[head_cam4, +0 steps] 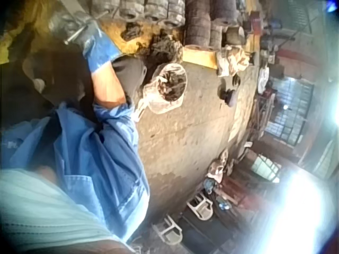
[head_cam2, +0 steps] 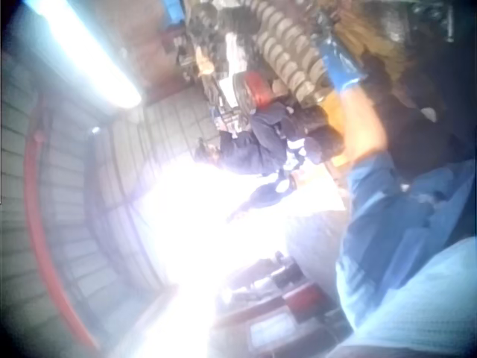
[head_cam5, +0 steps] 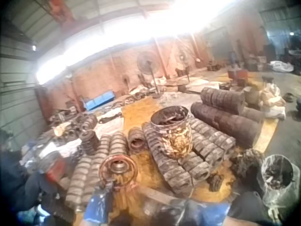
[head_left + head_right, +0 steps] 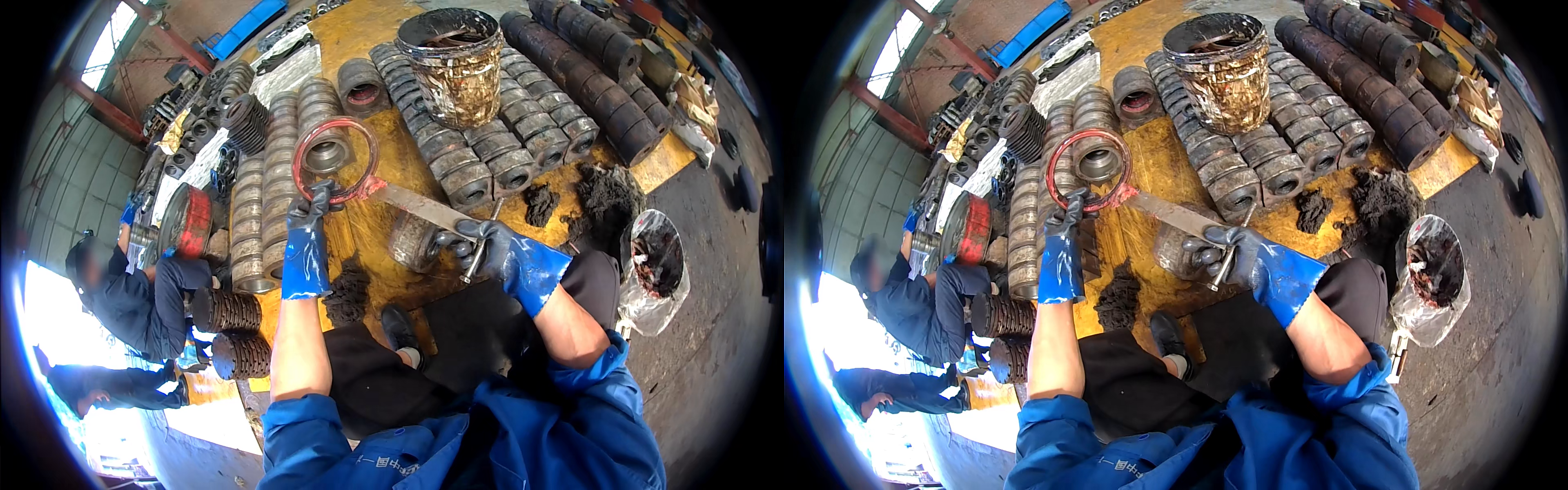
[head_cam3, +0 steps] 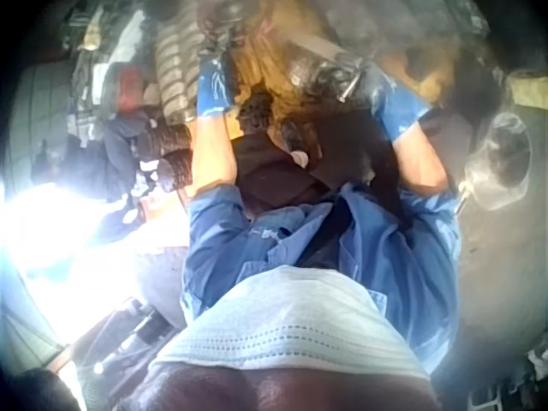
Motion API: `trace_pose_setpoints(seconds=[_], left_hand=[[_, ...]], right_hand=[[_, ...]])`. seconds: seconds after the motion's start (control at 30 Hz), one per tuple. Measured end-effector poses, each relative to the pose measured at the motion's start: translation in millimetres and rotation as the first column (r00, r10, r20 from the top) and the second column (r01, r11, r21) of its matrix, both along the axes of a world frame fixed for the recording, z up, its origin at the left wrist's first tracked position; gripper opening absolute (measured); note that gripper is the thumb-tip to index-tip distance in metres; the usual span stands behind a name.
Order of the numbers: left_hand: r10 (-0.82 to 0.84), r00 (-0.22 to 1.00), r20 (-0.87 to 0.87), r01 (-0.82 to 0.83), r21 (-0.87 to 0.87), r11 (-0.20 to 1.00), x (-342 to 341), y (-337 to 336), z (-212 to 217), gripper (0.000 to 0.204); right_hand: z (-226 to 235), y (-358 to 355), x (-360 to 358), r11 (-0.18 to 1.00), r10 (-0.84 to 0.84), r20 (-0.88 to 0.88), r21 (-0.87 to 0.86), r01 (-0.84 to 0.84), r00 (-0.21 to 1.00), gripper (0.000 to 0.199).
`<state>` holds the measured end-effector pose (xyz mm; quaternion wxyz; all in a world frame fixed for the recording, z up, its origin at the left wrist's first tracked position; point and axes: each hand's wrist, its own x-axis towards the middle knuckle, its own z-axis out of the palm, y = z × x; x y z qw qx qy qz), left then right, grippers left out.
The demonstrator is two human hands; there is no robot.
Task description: The person sits on the floor and uses a metal file to scrape and clean the surface of a cylindrical metal part. They then use a red ring to wipe the part and file the ring itself, placing the cleaned items on a pile of similar parts.
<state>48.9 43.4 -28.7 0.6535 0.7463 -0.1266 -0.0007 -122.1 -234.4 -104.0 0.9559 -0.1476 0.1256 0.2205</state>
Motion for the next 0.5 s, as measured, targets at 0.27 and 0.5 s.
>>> trace_pose_setpoints(seconds=[0.27,0.5], left_hand=[[0.133,0.93,-0.344,-0.168,-0.074,0.983,54,18,-30,0.028],[-0.248,0.861,0.444,-0.123,0.655,0.746,35,1,-30,0.028]], right_hand=[[43,-23,-7,0.971,-0.234,0.092,-0.021,0.237,0.968,0.027],[84,-117,-60,0.895,-0.418,0.232,-0.06,0.442,0.878,0.015]])
